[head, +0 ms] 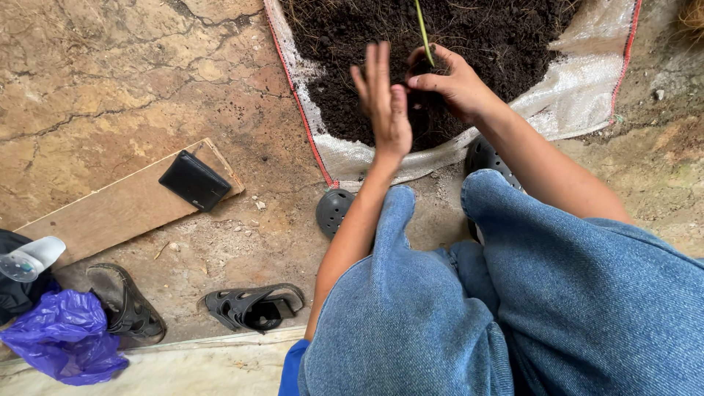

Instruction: The person kneels beside a white sack filled with soil and repeatedly packs soil around a small plant's base with both hands. The person adjusts the plant's position and continues to firm the soil around it.

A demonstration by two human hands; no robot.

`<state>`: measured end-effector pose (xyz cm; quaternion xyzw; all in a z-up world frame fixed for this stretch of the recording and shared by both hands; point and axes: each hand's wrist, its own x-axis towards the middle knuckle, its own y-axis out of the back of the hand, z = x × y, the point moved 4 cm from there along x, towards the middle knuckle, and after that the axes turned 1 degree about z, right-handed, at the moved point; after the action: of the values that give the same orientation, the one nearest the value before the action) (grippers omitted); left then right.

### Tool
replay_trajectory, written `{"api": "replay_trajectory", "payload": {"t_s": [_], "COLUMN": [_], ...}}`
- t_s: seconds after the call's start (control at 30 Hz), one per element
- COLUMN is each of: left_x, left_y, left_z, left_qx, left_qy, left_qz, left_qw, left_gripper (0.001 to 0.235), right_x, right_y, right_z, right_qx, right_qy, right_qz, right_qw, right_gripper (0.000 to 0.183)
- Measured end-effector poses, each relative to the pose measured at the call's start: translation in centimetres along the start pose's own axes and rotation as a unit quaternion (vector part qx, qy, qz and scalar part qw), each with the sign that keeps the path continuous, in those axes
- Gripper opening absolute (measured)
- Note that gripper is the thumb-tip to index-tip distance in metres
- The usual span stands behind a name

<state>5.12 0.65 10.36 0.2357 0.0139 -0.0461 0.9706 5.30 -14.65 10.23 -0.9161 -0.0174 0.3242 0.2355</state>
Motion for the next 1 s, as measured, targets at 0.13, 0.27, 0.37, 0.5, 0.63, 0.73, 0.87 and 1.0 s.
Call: {"api": "replay_trajectory", "payload": {"t_s": [0.13, 0.27, 0.37, 0.5, 0.63, 0.73, 0.87, 1.0], "left_x": [0.5, -0.1, -0.7, -1.7, -1.9, -1.0, 0.8, 1.0], "left_y": [2.0, 2.3, 1.6, 0.5, -1.7, -2.4, -1.4, -1.0], "left_z": [0.2, 0.3, 0.8, 1.1, 0.1, -1.4, -2.9, -2.9], "left_qx": [-0.143, -0.129, -0.122, -0.139, -0.197, -0.270, -0.384, -0.512], "left_qy": [0.015, 0.051, 0.054, 0.056, 0.120, 0.180, 0.192, 0.252], "left_qz": [0.014, 0.032, 0.027, -0.011, -0.075, -0.101, -0.070, -0.073], "left_qw": [0.990, 0.990, 0.991, 0.989, 0.970, 0.941, 0.901, 0.818], "left_gripper": [0.069, 0.055, 0.050, 0.054, 0.067, 0.072, 0.063, 0.052], "right_x": [0.0, 0.5, 0.8, 1.2, 0.0, -2.2, -4.8, -6.1], "right_y": [0.8, 1.4, 2.4, 2.8, 1.4, -0.7, -3.3, -5.0], "right_z": [0.8, 2.5, 3.8, 4.6, 3.5, 2.2, -0.4, -2.0], "right_qx": [-0.006, -0.034, -0.117, -0.221, -0.147, -0.181, -0.293, -0.450], "right_qy": [0.028, 0.063, 0.108, 0.109, 0.118, 0.086, 0.169, 0.261], "right_qz": [0.037, 0.054, 0.058, 0.083, 0.085, 0.066, -0.008, -0.060], "right_qw": [0.999, 0.996, 0.985, 0.966, 0.978, 0.977, 0.941, 0.852], "right_gripper": [0.027, 0.021, 0.015, 0.005, 0.028, 0.045, 0.061, 0.061]}}
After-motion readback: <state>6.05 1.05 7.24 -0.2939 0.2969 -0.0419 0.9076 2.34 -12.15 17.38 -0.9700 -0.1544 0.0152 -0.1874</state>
